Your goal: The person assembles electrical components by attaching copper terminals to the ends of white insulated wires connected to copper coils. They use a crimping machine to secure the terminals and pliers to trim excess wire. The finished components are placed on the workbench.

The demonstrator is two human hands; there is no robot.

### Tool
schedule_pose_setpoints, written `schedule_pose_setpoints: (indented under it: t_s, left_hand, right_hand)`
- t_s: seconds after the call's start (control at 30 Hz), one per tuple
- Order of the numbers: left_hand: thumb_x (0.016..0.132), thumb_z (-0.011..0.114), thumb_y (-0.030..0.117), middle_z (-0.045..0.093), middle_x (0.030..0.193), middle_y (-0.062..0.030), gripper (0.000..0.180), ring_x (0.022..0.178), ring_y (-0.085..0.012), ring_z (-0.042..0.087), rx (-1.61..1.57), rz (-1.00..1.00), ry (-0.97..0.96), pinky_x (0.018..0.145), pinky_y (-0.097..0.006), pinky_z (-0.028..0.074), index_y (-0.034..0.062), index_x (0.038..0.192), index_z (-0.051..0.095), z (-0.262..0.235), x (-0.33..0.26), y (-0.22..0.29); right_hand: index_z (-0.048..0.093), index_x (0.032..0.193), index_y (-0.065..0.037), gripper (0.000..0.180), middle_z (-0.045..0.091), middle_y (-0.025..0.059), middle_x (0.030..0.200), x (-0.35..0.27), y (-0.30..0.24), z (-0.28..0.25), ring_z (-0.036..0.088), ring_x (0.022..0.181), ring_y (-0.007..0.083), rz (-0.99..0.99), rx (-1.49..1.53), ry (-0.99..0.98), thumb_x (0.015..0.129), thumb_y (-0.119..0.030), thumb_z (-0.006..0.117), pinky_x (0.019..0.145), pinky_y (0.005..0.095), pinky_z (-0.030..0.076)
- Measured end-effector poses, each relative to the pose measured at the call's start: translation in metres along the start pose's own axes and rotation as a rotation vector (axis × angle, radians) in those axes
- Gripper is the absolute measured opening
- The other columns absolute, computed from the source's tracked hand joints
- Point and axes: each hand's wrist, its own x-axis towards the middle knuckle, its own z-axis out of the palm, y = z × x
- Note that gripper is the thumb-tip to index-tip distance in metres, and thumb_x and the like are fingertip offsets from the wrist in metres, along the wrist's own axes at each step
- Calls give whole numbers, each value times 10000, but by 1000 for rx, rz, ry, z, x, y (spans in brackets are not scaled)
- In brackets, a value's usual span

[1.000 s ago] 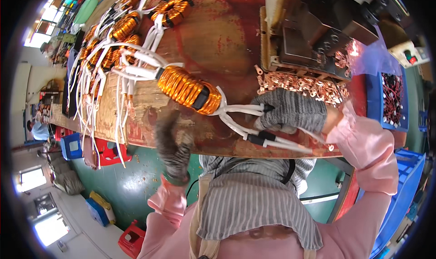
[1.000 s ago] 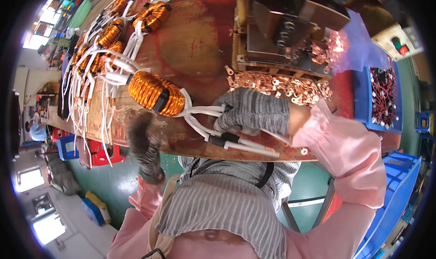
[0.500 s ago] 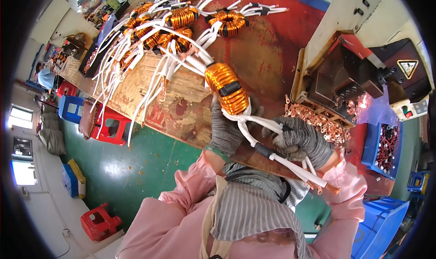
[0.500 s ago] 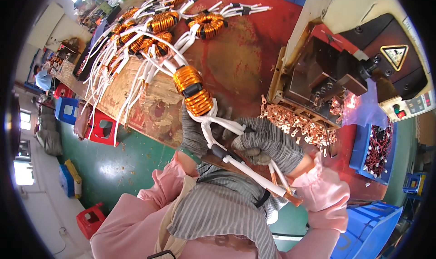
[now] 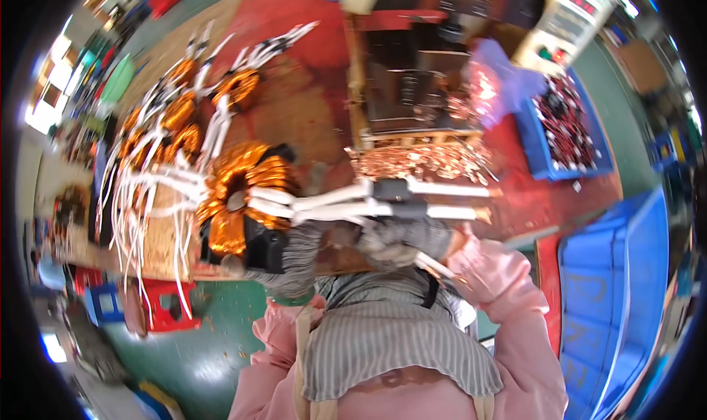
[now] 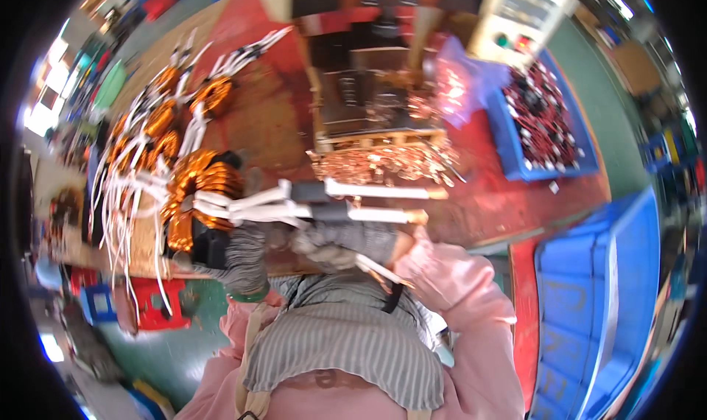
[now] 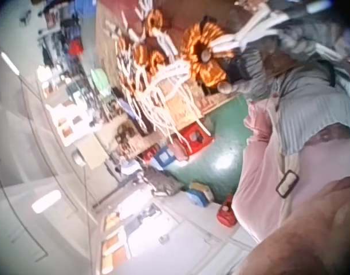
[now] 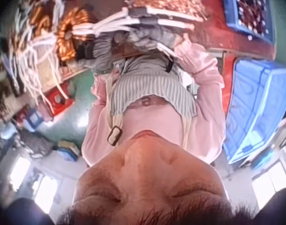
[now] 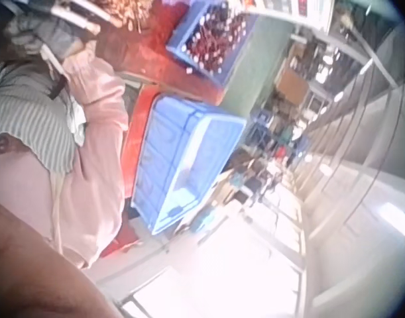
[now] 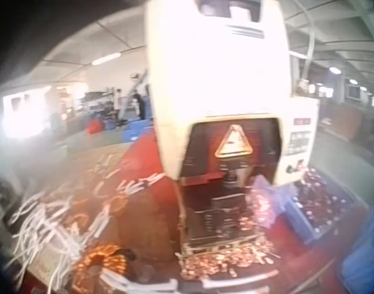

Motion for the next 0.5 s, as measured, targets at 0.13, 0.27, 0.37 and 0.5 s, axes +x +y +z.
schedule_pose_setpoints:
  t_s: [0.13,0.27,0.37,0.5]
  left_hand:
    - [702,667,561,396,1354,-101,844,1236,-319,378,83,38,-107,1019,-556,323,131,1359,357,3,26,-12]
    - [728,647,532,443,1317,-93,745,1200,-335,411,178,26,-172,1021,-562,308,138,1320,426,27,38,-19]
    - [688,669,555,444,1313,-103,774,1200,-375,392,-4,-83,-276,1027,-578,288,142,1304,447,21,50,-14]
    - [645,707,548,443,1280,-117,813,1196,-373,374,-128,-186,-315,1035,-573,281,149,1305,451,14,62,0]
  right_hand:
    - [569,961,-94,258,411,-59,534,11,8,49,318,366,31,-292,16,288,872,-336,587,325,196,226]
    - [481,1171,-30,417,574,44,733,15,6,31,562,643,132,-623,-324,473,833,-223,629,595,242,472]
    - [445,1288,-13,566,566,103,1180,-11,8,27,524,1113,205,-832,-542,526,779,-97,678,950,326,423]
    - [511,1215,-6,422,556,110,1182,-81,4,16,517,1124,195,-793,-720,757,831,-138,628,962,321,417]
